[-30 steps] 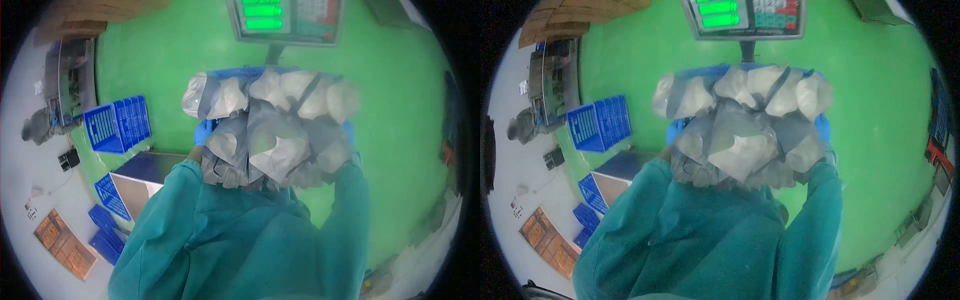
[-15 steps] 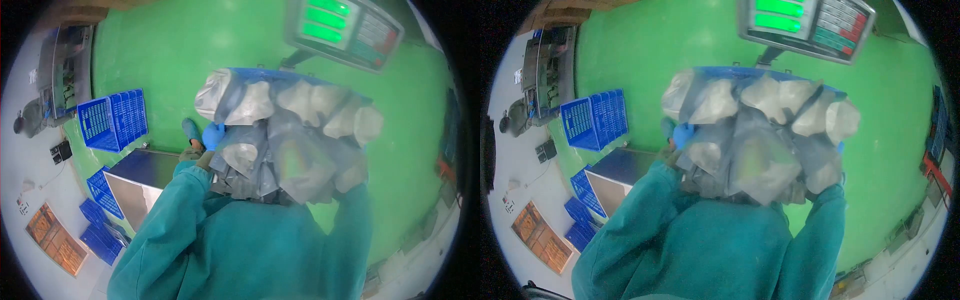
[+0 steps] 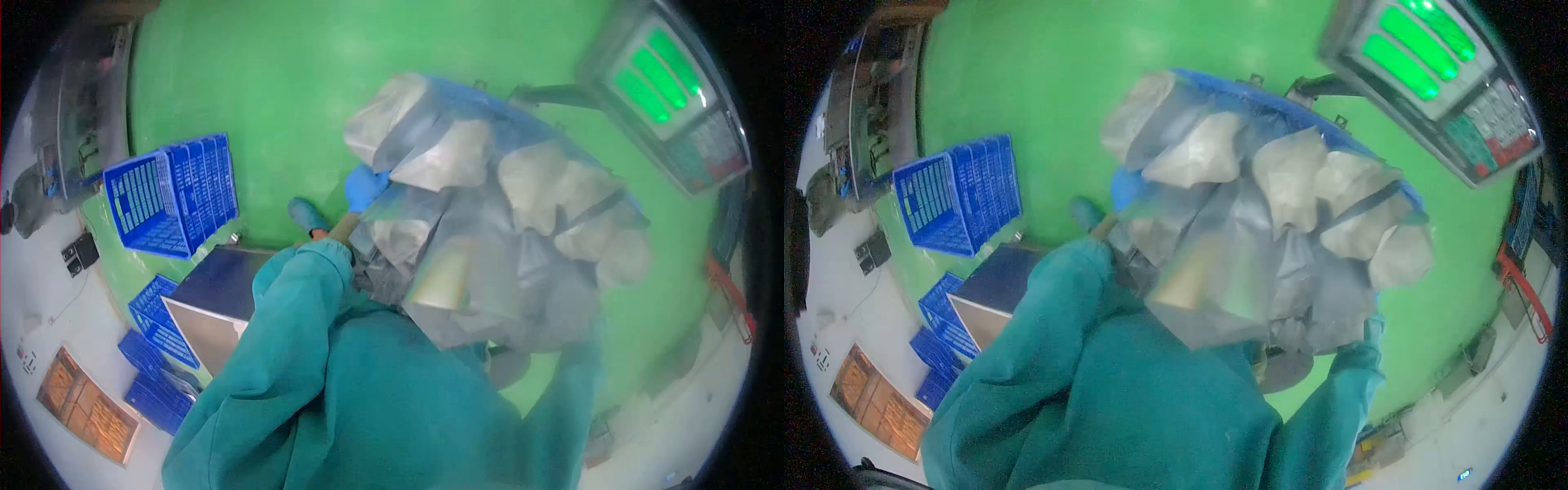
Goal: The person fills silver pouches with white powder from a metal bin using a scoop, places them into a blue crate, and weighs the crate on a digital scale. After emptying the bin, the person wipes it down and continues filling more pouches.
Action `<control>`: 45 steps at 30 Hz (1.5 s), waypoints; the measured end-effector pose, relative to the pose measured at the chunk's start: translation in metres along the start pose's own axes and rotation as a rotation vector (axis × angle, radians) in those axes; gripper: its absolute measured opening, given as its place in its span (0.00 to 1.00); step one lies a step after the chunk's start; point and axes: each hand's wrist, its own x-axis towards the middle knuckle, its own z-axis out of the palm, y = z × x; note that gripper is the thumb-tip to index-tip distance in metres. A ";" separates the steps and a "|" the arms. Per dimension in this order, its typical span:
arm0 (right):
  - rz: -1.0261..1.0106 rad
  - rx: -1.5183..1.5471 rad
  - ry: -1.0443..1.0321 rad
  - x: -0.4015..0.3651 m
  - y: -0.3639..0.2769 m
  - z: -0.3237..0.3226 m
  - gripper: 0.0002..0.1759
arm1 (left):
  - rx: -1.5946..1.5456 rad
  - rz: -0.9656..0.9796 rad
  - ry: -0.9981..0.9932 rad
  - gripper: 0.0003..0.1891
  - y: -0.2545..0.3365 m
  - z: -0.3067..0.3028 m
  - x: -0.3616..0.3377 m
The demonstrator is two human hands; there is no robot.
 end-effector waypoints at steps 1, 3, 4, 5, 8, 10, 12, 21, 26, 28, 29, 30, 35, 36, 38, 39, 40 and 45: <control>0.009 0.000 -0.008 -0.005 -0.001 0.005 0.16 | 0.036 0.059 -0.050 0.28 0.001 -0.008 0.010; 0.018 -0.005 -0.009 -0.016 -0.006 0.012 0.16 | 0.052 0.122 -0.096 0.28 0.004 -0.021 0.030; 0.025 -0.002 -0.008 -0.022 -0.009 0.015 0.16 | -0.031 0.090 -0.158 0.27 0.003 -0.028 0.037; 0.025 -0.001 -0.014 -0.025 -0.012 0.022 0.16 | -0.111 0.054 -0.213 0.26 0.001 -0.040 0.047; 0.023 -0.006 -0.056 -0.032 -0.025 0.049 0.16 | -0.118 0.003 -0.248 0.22 -0.011 -0.078 0.069; 0.021 -0.013 -0.081 -0.035 -0.036 0.069 0.16 | -0.129 -0.029 -0.291 0.22 -0.045 -0.088 0.095; 0.008 -0.026 -0.102 -0.036 -0.048 0.093 0.17 | -0.117 -0.045 -0.352 0.22 -0.070 -0.101 0.117; -0.073 -0.081 -0.271 -0.042 -0.141 0.261 0.17 | -0.651 -0.132 -0.355 0.25 -0.275 -0.147 0.219; -0.154 -0.119 -0.420 -0.055 -0.208 0.390 0.17 | -0.324 0.103 0.271 0.22 -0.331 -0.321 0.180; -0.190 -0.131 -0.478 -0.061 -0.232 0.439 0.17 | 0.131 0.099 0.381 0.20 -0.342 -0.387 0.146; -0.186 -0.132 -0.499 -0.063 -0.239 0.459 0.17 | 0.199 -0.052 0.316 0.20 -0.369 -0.385 0.129; -0.174 -0.150 -0.520 -0.069 -0.250 0.469 0.17 | 0.247 -0.226 0.227 0.20 -0.390 -0.371 0.101; -0.201 -0.187 -0.592 -0.086 -0.306 0.517 0.17 | -0.081 -0.431 0.153 0.20 -0.493 -0.330 0.101; -0.209 -0.191 -0.608 -0.079 -0.309 0.520 0.17 | -0.094 -0.499 0.142 0.21 -0.495 -0.326 0.108; -0.231 -0.204 -0.622 -0.078 -0.319 0.524 0.17 | -0.159 -0.460 0.111 0.21 -0.504 -0.335 0.120; -0.243 -0.207 -0.636 -0.073 -0.320 0.525 0.17 | -0.209 -0.401 0.069 0.21 -0.505 -0.340 0.128; -0.261 -0.211 -0.643 -0.072 -0.323 0.529 0.17 | -0.314 -0.417 0.146 0.21 -0.519 -0.337 0.135; -0.971 -0.527 -0.628 -0.043 -0.330 0.526 0.17 | -0.205 -0.512 0.008 0.23 -0.551 -0.363 0.153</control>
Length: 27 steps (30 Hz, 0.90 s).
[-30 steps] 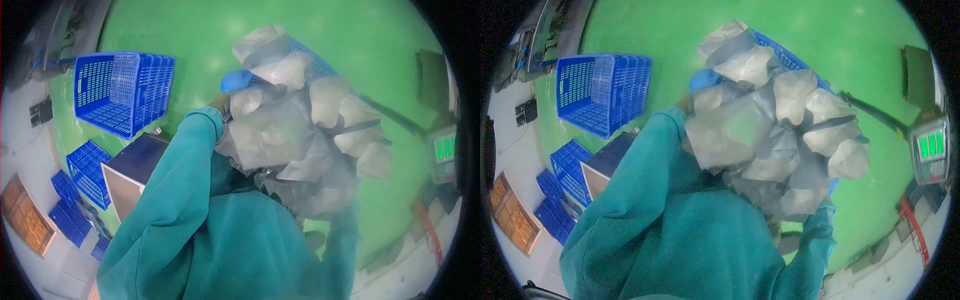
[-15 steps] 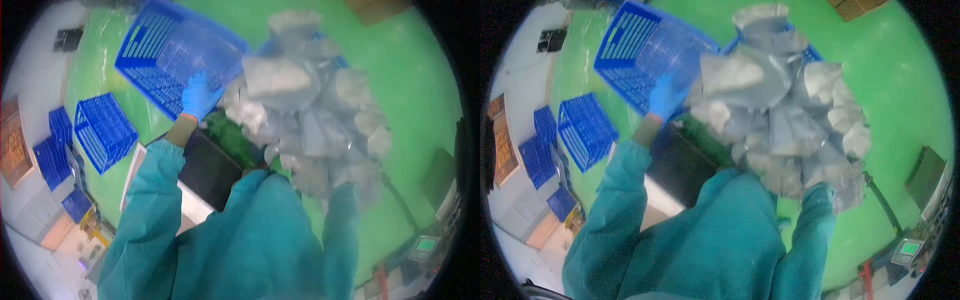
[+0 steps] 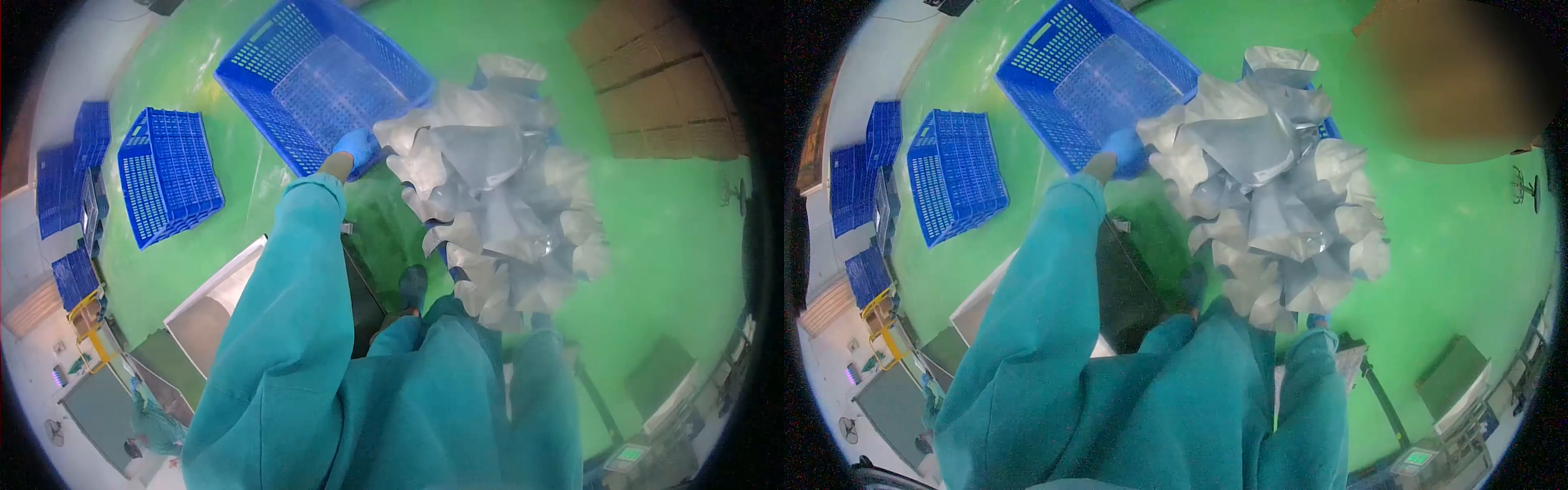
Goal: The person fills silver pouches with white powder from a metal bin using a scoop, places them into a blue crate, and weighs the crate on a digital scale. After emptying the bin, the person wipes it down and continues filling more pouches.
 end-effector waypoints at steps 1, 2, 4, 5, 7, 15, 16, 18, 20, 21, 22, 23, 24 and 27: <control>-0.188 -0.136 0.031 0.005 0.006 -0.007 0.17 | 0.059 -0.018 -0.062 0.25 0.009 -0.014 -0.006; -0.343 -0.217 0.087 0.008 -0.009 -0.015 0.17 | 0.116 -0.032 -0.122 0.26 0.012 -0.021 -0.008; 0.418 0.452 -0.086 -0.011 -0.072 -0.057 0.18 | 0.178 -0.130 -0.046 0.27 -0.018 -0.023 0.007; 0.792 0.694 0.004 -0.022 -0.126 -0.081 0.18 | 0.193 -0.221 -0.009 0.27 -0.033 -0.029 0.004; 0.680 0.592 -0.019 -0.058 -0.124 -0.116 0.19 | 0.205 -0.124 0.148 0.28 -0.048 -0.084 -0.007; 1.017 0.662 -0.007 -0.217 0.028 -0.193 0.21 | 0.128 -0.109 0.259 0.27 -0.011 -0.366 -0.103; 0.980 0.668 -0.002 -0.231 0.024 -0.184 0.21 | 0.146 -0.115 0.251 0.27 0.017 -0.392 -0.126; 0.811 0.551 0.057 -0.265 0.035 -0.155 0.18 | 0.200 -0.076 0.258 0.28 0.062 -0.432 -0.176; 0.516 0.473 -0.017 -0.279 -0.033 -0.136 0.17 | 0.245 -0.062 0.277 0.30 0.123 -0.457 -0.245; 0.492 0.382 -0.108 -0.273 -0.141 -0.162 0.20 | 0.237 -0.032 0.293 0.29 0.154 -0.465 -0.285; 0.476 0.345 -0.147 -0.267 -0.242 -0.191 0.20 | 0.099 -0.026 0.286 0.27 0.201 -0.469 -0.334; 0.458 0.306 -0.188 -0.265 -0.311 -0.212 0.20 | 0.137 -0.076 0.233 0.23 0.220 -0.479 -0.371; 0.239 0.337 -0.100 -0.271 -0.331 -0.211 0.19 | 0.073 -0.091 0.245 0.20 0.251 -0.481 -0.415; 0.114 0.347 -0.104 -0.290 -0.400 -0.239 0.20 | -0.125 -0.016 0.217 0.15 0.315 -0.475 -0.515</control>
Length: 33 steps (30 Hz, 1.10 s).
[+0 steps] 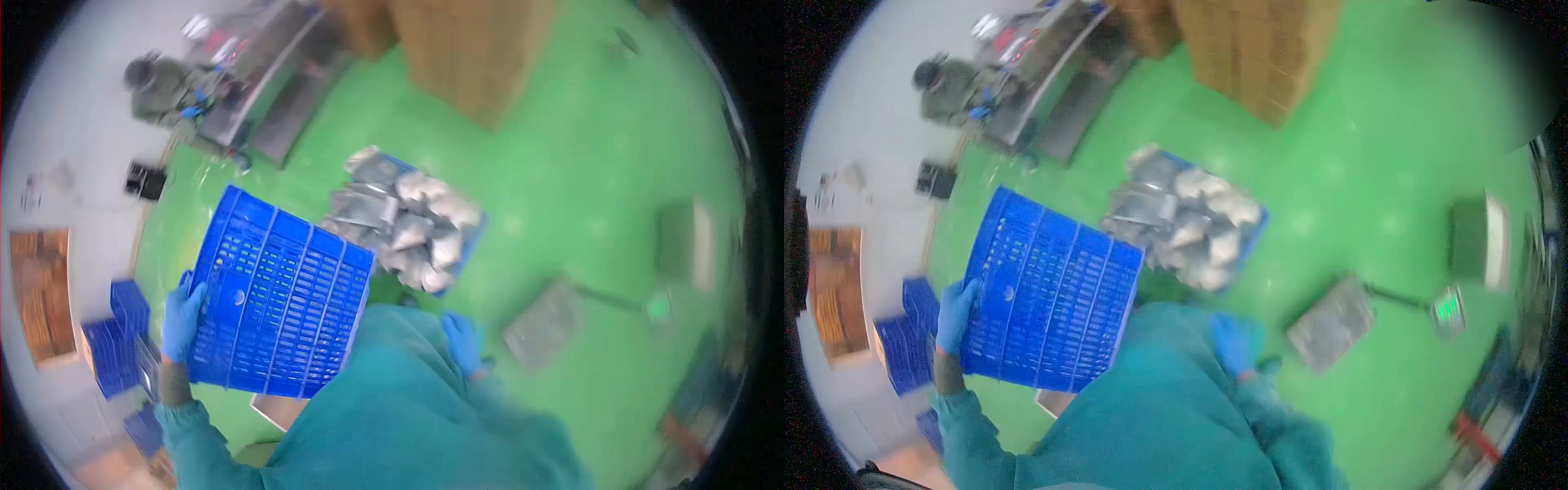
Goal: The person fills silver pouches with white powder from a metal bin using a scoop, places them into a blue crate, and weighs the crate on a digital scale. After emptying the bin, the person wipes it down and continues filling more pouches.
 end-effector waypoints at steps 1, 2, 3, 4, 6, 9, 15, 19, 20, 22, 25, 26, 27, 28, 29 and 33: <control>0.049 0.338 -0.087 -0.019 -0.051 -0.016 0.22 | -0.044 0.051 -0.039 0.14 0.013 0.001 -0.029; -0.057 0.338 -0.051 -0.041 -0.082 -0.030 0.26 | -0.071 0.043 -0.053 0.13 0.037 0.004 -0.063; 0.000 0.402 -0.121 -0.057 -0.088 -0.035 0.35 | -0.094 0.037 -0.087 0.13 0.063 0.012 -0.100; 0.023 0.466 -0.175 -0.071 -0.081 -0.035 0.42 | -0.109 0.020 -0.126 0.13 0.080 0.022 -0.132; 0.083 0.493 -0.163 -0.117 -0.109 -0.069 0.45 | -0.087 0.071 -0.207 0.13 0.120 0.021 -0.190; -0.143 0.753 0.253 -0.164 -0.077 -0.051 0.47 | -0.067 0.240 -0.242 0.15 0.139 0.041 -0.260; 0.154 0.845 0.386 -0.267 -0.027 -0.141 0.41 | -0.098 0.251 -0.703 0.20 0.209 0.106 -0.356; 0.259 0.791 0.601 -0.293 0.071 -0.208 0.35 | -0.489 0.189 -0.927 0.20 0.227 0.259 -0.408; 0.251 0.794 0.615 -0.289 0.107 -0.207 0.35 | -0.406 0.238 -0.912 0.20 0.220 0.302 -0.410; 0.464 0.507 0.741 -0.276 0.172 -0.198 0.42 | -0.301 0.258 -0.854 0.20 0.220 0.371 -0.425; 0.544 0.558 0.744 -0.315 0.199 -0.198 0.44 | -0.237 0.367 -0.731 0.23 0.230 0.469 -0.449; 0.617 0.503 0.810 -0.316 0.217 -0.173 0.44 | -0.250 0.386 -0.745 0.22 0.231 0.499 -0.452; 0.614 0.507 0.833 -0.321 0.231 -0.157 0.44 | -0.258 0.414 -0.770 0.22 0.227 0.523 -0.461; 0.688 0.440 0.858 -0.317 0.252 -0.150 0.44 | -0.271 0.426 -0.746 0.23 0.224 0.557 -0.472; 0.775 0.374 0.883 -0.307 0.289 -0.154 0.45 | -0.278 0.435 -0.732 0.24 0.216 0.612 -0.480; 0.964 0.422 0.810 -0.282 0.389 -0.151 0.42 | 0.062 0.402 -0.728 0.27 0.210 0.709 -0.528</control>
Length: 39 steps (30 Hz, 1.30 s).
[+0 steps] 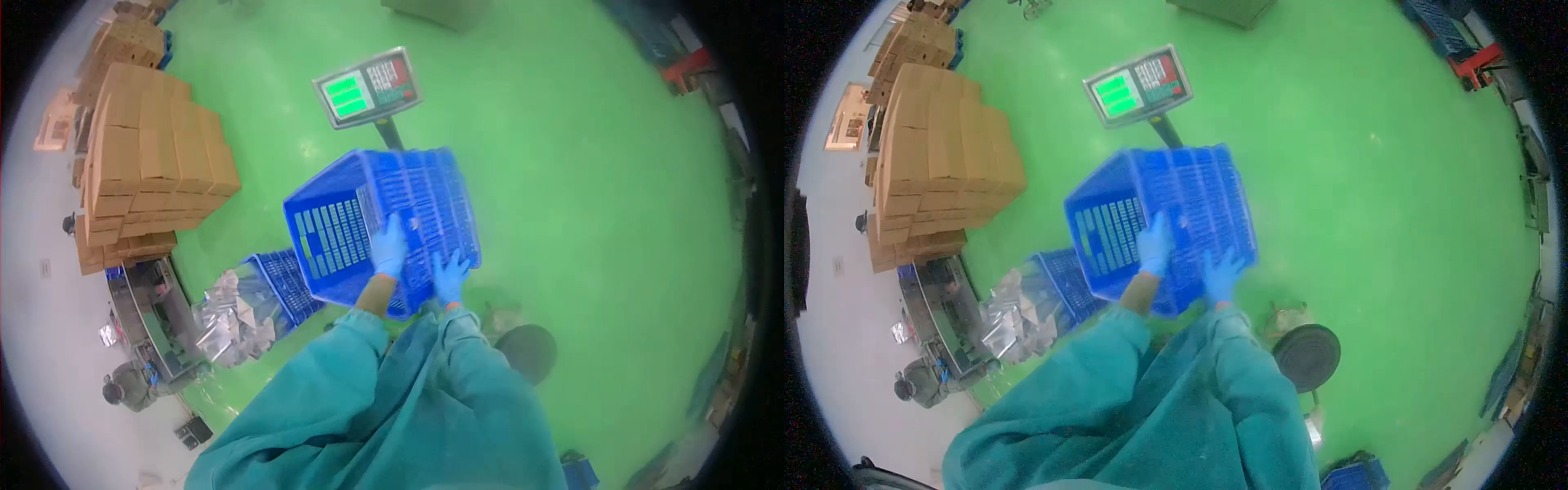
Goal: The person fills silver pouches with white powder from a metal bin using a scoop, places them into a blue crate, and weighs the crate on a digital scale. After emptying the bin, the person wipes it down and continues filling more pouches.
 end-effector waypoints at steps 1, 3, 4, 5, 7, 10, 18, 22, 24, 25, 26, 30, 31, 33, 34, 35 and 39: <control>-0.114 -0.037 -0.037 0.037 0.042 0.025 0.41 | 0.177 -0.006 -0.006 0.31 -0.006 0.028 0.009; -0.228 0.091 -0.114 0.097 0.102 0.055 0.40 | 0.242 -0.007 -0.084 0.34 -0.002 0.073 0.008; -0.172 0.464 -0.199 0.113 0.110 0.049 0.40 | 0.220 -0.016 -0.140 0.33 -0.012 0.100 0.019; -0.036 0.895 -0.332 0.121 0.110 0.040 0.40 | 0.170 0.194 -0.255 0.31 -0.018 0.123 0.025; 0.137 1.377 -0.535 0.128 0.106 0.011 0.42 | 0.131 0.136 -0.307 0.27 -0.019 0.169 0.048; 0.156 1.521 -0.448 0.118 0.090 -0.025 0.48 | -0.078 0.163 -0.672 0.24 -0.017 0.190 0.067; 0.147 1.004 -0.144 0.082 0.075 -0.072 0.42 | 0.002 0.325 -0.690 0.20 -0.069 -0.036 -0.009; -0.229 0.531 0.205 0.031 0.008 -0.054 0.30 | 0.020 -0.064 -0.334 0.19 -0.175 -0.213 -0.038; -0.412 0.429 0.319 -0.013 -0.036 -0.032 0.28 | -0.109 -0.182 -0.088 0.20 -0.256 -0.277 -0.047; -0.397 0.246 0.292 -0.034 -0.058 -0.019 0.28 | -0.172 -0.225 -0.015 0.20 -0.297 -0.309 -0.046; -0.381 0.054 0.269 -0.054 -0.075 -0.009 0.27 | -0.238 -0.278 0.055 0.20 -0.338 -0.330 -0.050; -0.565 0.096 0.028 -0.110 -0.130 0.081 0.25 | -0.561 -0.500 0.164 0.15 -0.380 -0.421 -0.071; -0.607 0.102 -0.070 -0.116 -0.138 0.111 0.24 | -0.582 -0.506 0.198 0.15 -0.391 -0.439 -0.071; -0.665 0.082 -0.183 -0.140 -0.170 0.147 0.23 | -0.653 -0.534 0.288 0.15 -0.394 -0.474 -0.075; -0.707 0.065 -0.256 -0.164 -0.198 0.170 0.20 | -0.676 -0.545 0.301 0.15 -0.402 -0.485 -0.079; -0.746 0.050 -0.329 -0.182 -0.223 0.190 0.17 | -0.714 -0.578 0.321 0.15 -0.410 -0.497 -0.082; -1.044 -0.217 -0.541 -0.155 -0.254 0.298 0.14 | -0.832 -0.700 0.420 0.14 -0.427 -0.526 -0.098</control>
